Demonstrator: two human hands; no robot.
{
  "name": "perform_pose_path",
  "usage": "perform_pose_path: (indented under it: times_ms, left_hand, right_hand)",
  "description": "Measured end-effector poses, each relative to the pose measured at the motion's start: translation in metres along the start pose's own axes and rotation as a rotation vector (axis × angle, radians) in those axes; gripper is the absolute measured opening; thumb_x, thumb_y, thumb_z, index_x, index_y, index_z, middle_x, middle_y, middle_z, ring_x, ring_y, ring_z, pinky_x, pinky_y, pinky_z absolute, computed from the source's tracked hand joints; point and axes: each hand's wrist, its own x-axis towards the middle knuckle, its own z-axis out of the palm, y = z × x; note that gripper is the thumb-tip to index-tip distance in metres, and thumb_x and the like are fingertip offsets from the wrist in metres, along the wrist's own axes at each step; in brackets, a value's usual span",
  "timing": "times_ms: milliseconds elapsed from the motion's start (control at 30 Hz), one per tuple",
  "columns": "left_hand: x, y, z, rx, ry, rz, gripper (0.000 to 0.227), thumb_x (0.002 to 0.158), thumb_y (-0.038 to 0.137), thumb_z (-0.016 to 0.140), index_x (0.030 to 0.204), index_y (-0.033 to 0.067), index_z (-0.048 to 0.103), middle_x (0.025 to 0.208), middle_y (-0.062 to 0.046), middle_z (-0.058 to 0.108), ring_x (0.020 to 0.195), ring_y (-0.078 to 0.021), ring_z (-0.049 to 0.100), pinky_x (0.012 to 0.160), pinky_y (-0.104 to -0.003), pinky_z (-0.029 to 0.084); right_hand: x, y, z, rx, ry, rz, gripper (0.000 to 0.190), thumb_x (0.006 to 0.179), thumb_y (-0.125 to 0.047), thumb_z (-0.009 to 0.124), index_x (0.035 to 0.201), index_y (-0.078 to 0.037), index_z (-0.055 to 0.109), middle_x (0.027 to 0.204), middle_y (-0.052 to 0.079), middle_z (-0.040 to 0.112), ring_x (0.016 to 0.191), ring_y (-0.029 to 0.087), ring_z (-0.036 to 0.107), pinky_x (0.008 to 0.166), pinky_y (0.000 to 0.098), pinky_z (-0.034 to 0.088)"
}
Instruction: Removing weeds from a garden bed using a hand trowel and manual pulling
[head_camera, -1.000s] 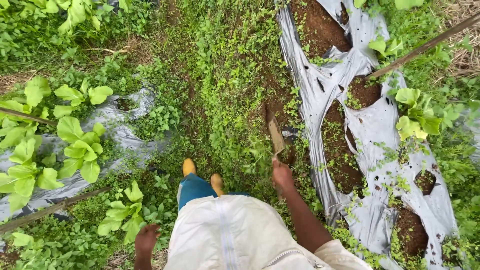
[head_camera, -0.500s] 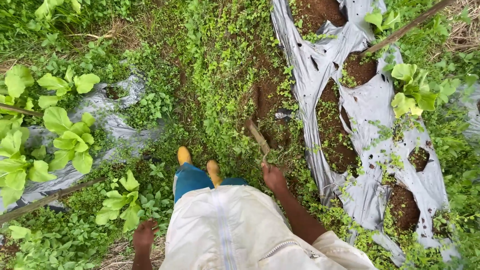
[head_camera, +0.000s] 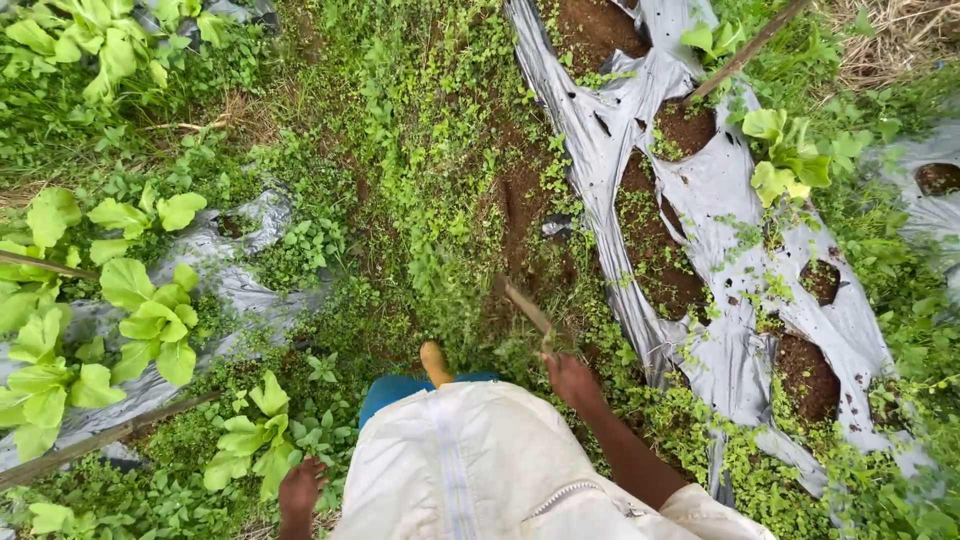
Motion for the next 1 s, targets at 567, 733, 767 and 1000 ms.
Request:
perform_pose_path:
  times_ms: [567,733,767,1000]
  left_hand:
    - [0.021,-0.149,-0.064,-0.044,-0.046,-0.041,0.033,0.109,0.028,0.052,0.125,0.0047,0.07,0.123,-0.014,0.075,0.1,-0.0291,0.077,0.058,-0.03,0.055]
    - [0.001,-0.211,-0.059,0.173,-0.14,-0.105,0.046,0.111,0.034,0.037,0.125,0.0082,0.072,0.127,-0.005,0.077,0.09,-0.0238,0.081,0.042,-0.018,0.024]
    - [-0.008,-0.199,-0.06,0.165,-0.14,-0.092,0.046,0.111,0.034,0.037,0.125,0.0082,0.072,0.127,-0.005,0.077,0.09,-0.0238,0.081,0.042,-0.018,0.024]
    - [-0.035,-0.167,-0.086,-0.024,-0.045,-0.052,0.034,0.105,0.018,0.048,0.122,0.0029,0.073,0.124,-0.012,0.078,0.1,-0.0292,0.079,0.051,-0.025,0.049]
  right_hand:
    - [-0.065,0.028,0.007,0.389,0.433,0.158,0.038,0.114,-0.04,0.043,0.102,-0.006,0.056,0.077,0.003,0.054,0.053,0.01,0.04,0.041,0.0261,0.038]
    - [-0.072,0.042,0.029,0.183,0.371,0.105,0.05,0.113,-0.047,0.035,0.103,-0.005,0.059,0.074,0.005,0.057,0.054,0.014,0.047,0.041,0.0324,0.042]
    - [-0.073,0.058,0.032,0.186,0.383,0.096,0.05,0.113,-0.047,0.035,0.103,-0.005,0.059,0.074,0.005,0.057,0.054,0.014,0.047,0.041,0.0324,0.042]
    - [-0.096,0.084,0.05,0.056,0.089,0.191,0.058,0.109,-0.055,0.034,0.092,-0.006,0.061,0.071,0.005,0.053,0.058,0.016,0.044,0.052,0.0361,0.038]
